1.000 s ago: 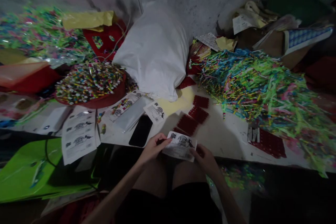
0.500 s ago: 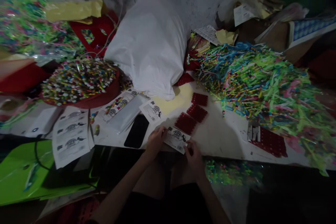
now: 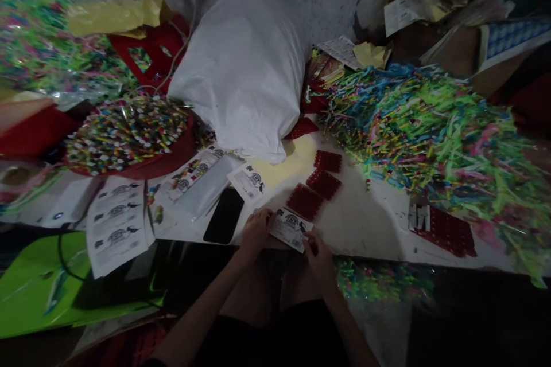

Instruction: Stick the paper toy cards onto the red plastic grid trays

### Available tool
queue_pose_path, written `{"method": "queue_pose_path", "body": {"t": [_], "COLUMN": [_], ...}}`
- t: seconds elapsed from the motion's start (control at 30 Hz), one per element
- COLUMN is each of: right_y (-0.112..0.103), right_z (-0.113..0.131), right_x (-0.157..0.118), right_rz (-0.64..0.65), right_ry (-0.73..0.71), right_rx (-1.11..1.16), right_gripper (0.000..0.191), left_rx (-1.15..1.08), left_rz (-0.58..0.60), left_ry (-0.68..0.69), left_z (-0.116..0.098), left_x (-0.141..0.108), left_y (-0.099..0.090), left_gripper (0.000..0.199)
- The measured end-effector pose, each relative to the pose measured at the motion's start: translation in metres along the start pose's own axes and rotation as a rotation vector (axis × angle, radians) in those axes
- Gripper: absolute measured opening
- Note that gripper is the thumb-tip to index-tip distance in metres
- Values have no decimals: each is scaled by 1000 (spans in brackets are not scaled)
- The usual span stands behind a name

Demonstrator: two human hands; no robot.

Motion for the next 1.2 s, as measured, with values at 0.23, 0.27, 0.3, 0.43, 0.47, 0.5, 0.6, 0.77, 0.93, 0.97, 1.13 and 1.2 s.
{"method": "queue_pose_path", "body": {"t": [0.23,0.27,0.3,0.43,0.47,0.5,0.6,0.77,0.93,0.97,1.13,1.2], "right_y": [2,2,2,3,4,5,6,8,6,5,3,5], "right_z": [-4,-4,-5,-10,-12,-13,-18,-24,-22,-21,-21,-20], "right_x": [1,2,3,7,8,8,10,13,15,14,5,1], "right_rz": [13,16,17,47,60,72,93,122,103,86,-4,10], "right_ry": [41,50,61,129,149,167,205,240,225,217,187,185], "right_rx": [-41,-48,-55,-29,-16,-4,18,58,91,97,187,284], "right_gripper": [30,29,28,17,14,11,9,9,12,14,44,53], "left_rx": [16,20,25,53,61,70,92,85,3,-24,-333,-626], "left_rz": [-2,-1,0,15,20,23,27,37,26,19,-38,1], "left_ry": [7,8,5,9,11,9,-5,-16,-25,-26,-41,-93], "left_z": [-2,-2,-2,-2,-2,-2,-4,-7,-3,-2,0,2], "left_x": [2,2,2,4,4,5,7,8,6,5,-8,-12], "left_y": [1,2,2,5,5,5,5,6,4,3,-8,-11], "left_gripper": [24,24,24,24,25,25,26,25,24,23,22,25]}}
Point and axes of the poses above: each hand's wrist, its own x-axis towards the middle knuckle, its own y-axis out of the palm, z = x × y, the point moved 6 cm from there along x, towards the middle knuckle, and after that the axes turned 6 degrees about -y, right-handed, at the moved point
